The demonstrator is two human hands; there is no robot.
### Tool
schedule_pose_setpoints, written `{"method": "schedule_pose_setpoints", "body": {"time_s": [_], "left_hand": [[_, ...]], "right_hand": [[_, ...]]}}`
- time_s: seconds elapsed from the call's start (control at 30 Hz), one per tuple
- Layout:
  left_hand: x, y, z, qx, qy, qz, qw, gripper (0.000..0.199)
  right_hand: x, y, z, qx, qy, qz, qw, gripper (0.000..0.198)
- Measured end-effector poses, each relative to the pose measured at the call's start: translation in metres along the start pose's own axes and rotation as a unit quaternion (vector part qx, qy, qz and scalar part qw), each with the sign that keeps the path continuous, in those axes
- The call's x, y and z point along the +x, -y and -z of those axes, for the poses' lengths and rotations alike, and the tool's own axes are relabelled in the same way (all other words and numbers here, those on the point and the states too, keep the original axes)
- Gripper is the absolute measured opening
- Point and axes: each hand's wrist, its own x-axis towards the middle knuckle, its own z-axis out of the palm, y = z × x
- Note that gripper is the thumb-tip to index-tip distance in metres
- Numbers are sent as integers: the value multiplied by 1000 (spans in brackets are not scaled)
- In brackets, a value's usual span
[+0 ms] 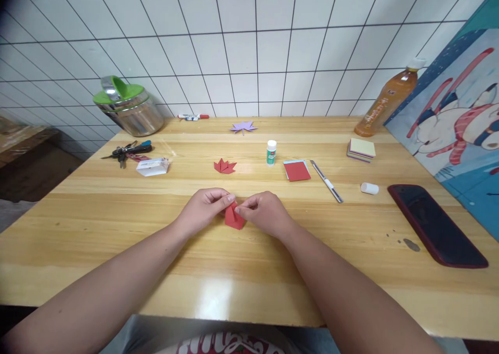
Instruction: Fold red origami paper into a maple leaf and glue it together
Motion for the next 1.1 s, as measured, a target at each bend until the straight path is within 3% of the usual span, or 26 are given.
{"method": "schedule_pose_setpoints", "body": {"time_s": [0.13, 0.43, 0.6, 0.77, 0.93, 1.1], "left_hand": [[3, 2, -1, -2, -73, -28, 997, 30], [-1, 2, -4, 16, -119, -57, 991, 31], [4, 3, 5, 5, -184, -61, 981, 32], [3, 2, 3, 16, -100, -60, 993, 32], [-3, -1, -8, -4, -60, -47, 997, 34], [-3, -1, -10, -71, 16, -32, 997, 36]], "right_hand": [[1, -1, -2, 12, -12, 2, 1000, 30], [-4, -3, 1, 29, 22, 28, 999, 23], [-7, -3, 1, 15, 21, 24, 999, 19], [-6, -2, 4, 58, -44, 37, 997, 27], [-5, -2, 1, 62, -22, 70, 995, 23], [-3, -2, -2, 94, -61, 48, 992, 22]]}}
